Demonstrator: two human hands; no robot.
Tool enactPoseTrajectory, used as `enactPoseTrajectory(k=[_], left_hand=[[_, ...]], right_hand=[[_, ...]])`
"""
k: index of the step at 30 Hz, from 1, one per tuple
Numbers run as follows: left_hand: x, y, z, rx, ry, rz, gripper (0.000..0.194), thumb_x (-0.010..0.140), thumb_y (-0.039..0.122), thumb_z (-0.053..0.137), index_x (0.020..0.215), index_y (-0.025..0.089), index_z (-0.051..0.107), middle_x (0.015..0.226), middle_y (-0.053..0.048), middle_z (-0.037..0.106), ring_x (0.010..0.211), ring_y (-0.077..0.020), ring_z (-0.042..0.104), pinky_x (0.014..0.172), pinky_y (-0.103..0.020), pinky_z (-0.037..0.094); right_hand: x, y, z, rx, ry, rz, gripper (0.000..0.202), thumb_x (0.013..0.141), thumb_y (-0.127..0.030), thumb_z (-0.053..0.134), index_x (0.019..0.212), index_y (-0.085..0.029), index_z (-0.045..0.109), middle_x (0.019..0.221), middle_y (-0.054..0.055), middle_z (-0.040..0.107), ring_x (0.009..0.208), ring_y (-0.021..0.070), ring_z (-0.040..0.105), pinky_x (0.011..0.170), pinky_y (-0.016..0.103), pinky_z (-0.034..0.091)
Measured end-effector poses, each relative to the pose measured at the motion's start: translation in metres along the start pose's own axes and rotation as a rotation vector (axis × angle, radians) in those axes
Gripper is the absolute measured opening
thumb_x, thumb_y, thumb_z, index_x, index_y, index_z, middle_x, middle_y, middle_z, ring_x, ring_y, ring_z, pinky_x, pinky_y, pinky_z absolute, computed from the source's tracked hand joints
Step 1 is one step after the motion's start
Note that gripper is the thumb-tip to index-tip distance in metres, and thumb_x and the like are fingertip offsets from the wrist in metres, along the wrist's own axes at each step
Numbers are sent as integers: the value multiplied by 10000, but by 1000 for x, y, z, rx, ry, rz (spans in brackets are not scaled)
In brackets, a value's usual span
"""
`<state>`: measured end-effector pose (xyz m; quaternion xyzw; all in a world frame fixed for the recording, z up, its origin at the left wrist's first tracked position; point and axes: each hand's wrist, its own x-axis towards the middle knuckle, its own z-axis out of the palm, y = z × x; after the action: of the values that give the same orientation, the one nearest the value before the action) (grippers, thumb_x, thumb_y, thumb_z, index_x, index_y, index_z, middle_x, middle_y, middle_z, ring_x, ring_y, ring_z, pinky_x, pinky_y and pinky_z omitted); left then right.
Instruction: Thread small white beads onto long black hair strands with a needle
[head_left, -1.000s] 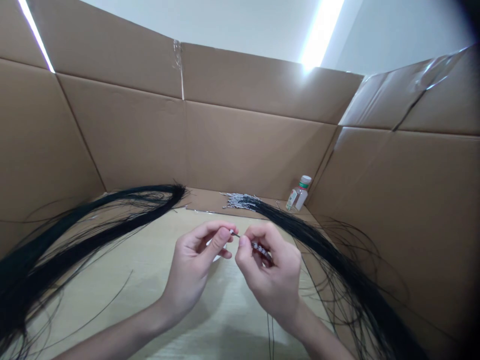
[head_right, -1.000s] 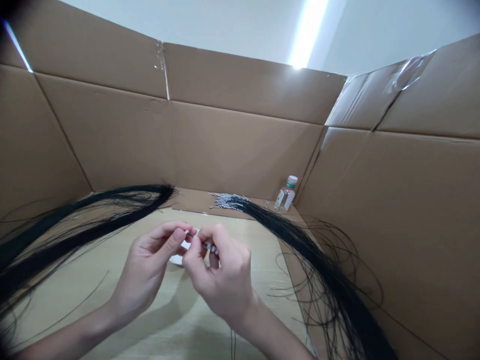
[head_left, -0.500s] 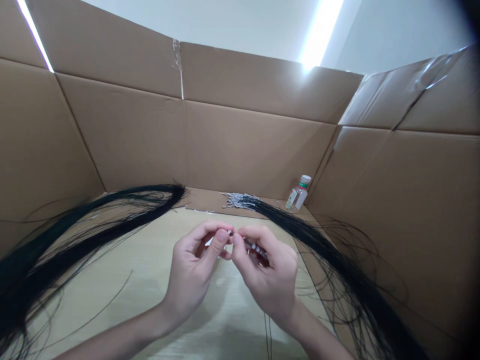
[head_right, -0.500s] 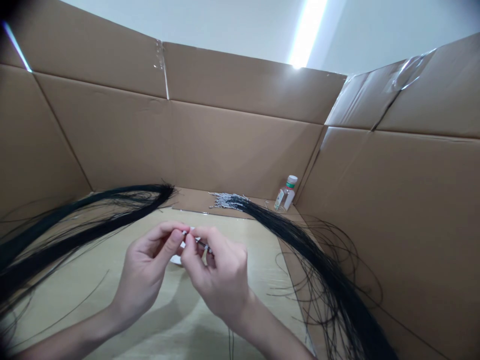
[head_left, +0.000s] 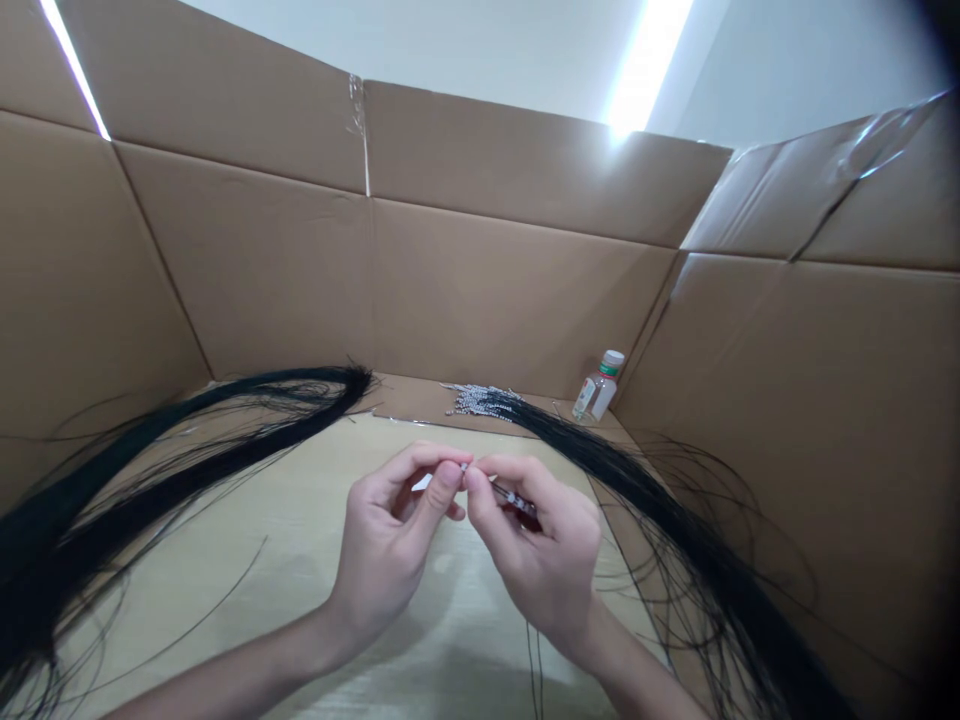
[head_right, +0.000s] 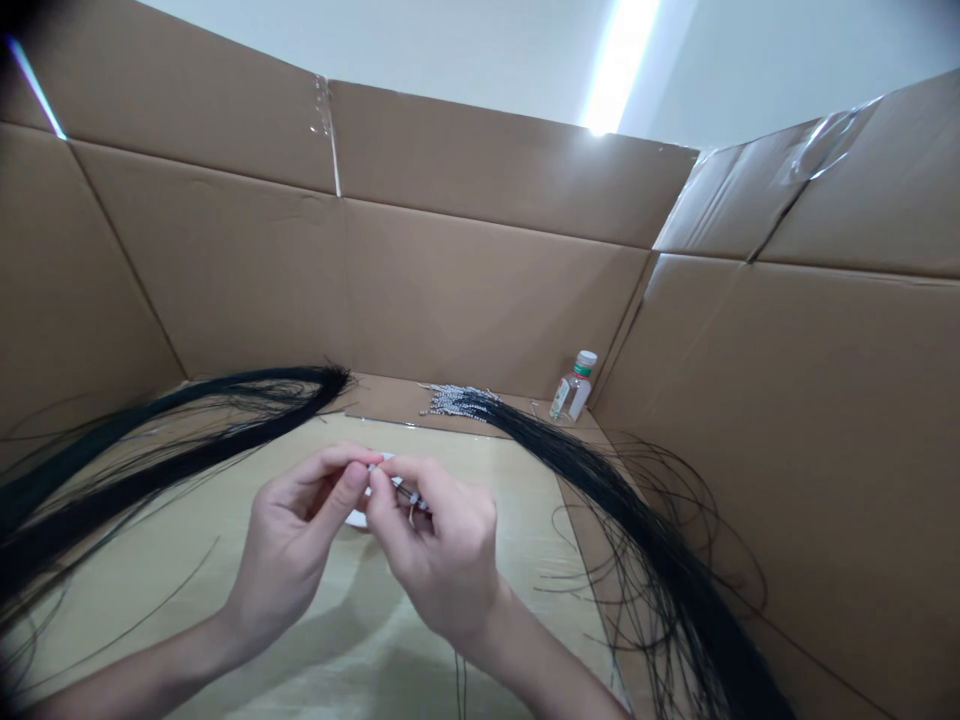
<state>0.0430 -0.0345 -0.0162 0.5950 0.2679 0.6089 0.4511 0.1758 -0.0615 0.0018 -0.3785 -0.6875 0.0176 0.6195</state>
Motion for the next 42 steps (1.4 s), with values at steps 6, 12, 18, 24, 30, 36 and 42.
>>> enactPoseTrajectory(k=[6, 12, 18, 24, 30, 36, 42], left_hand=[[5, 4, -2, 8, 71, -8, 81, 939, 331, 719, 966, 260, 746, 885, 20, 731, 716, -103, 681, 617, -156, 582], [3, 4, -1, 22, 14, 13, 83, 940, 292, 710, 889, 228, 724, 798, 19, 689, 687, -122, 673, 612, -199, 576], [10, 10, -9, 145, -69, 86, 67, 958, 271, 683, 929, 254, 741, 888, 5, 700, 772, -135, 679, 651, -212, 564], [23, 22, -23, 364, -168, 242, 88, 969, 216, 658, 923, 250, 725, 886, 17, 702, 805, -126, 657, 717, -216, 547], [28, 23, -30, 496, -136, 261, 138, 1003, 214, 588, 875, 229, 635, 855, 39, 625, 764, -98, 603, 723, -197, 504], [34, 22, -32, 444, -173, 156, 152, 1012, 286, 600, 880, 233, 653, 831, 40, 638, 738, -106, 622, 680, -209, 477], [35, 22, -30, 419, -206, 122, 212, 1006, 368, 611, 863, 235, 692, 820, 23, 673, 744, -132, 615, 671, -230, 453]], right_hand=[[0, 2, 3, 190, -4, 153, 147, 961, -159, 668, 818, -196, 674, 648, -47, 694, 492, 64, 564, 464, 156, 460], [0, 2, 5, 298, 29, 267, 227, 960, -214, 681, 735, -199, 654, 649, -30, 685, 540, 90, 601, 507, 187, 495], [1, 6, 3, 289, 21, 273, 189, 955, -213, 690, 766, -202, 691, 670, -18, 706, 580, 112, 645, 543, 210, 526], [6, 11, -2, 260, -77, 264, 49, 958, -227, 695, 975, -226, 742, 742, -19, 733, 590, 106, 656, 525, 197, 508], [8, 10, -4, 385, -246, 365, 120, 1026, -281, 571, 929, -211, 571, 724, -27, 659, 636, 104, 618, 578, 204, 483], [8, 12, 1, 428, -276, 425, 139, 1017, -345, 590, 1047, -211, 565, 712, -15, 679, 605, 116, 584, 518, 209, 418], [8, 17, 6, 443, -103, 433, 183, 1012, -379, 609, 958, -205, 613, 609, -30, 658, 459, 91, 480, 419, 209, 317]])
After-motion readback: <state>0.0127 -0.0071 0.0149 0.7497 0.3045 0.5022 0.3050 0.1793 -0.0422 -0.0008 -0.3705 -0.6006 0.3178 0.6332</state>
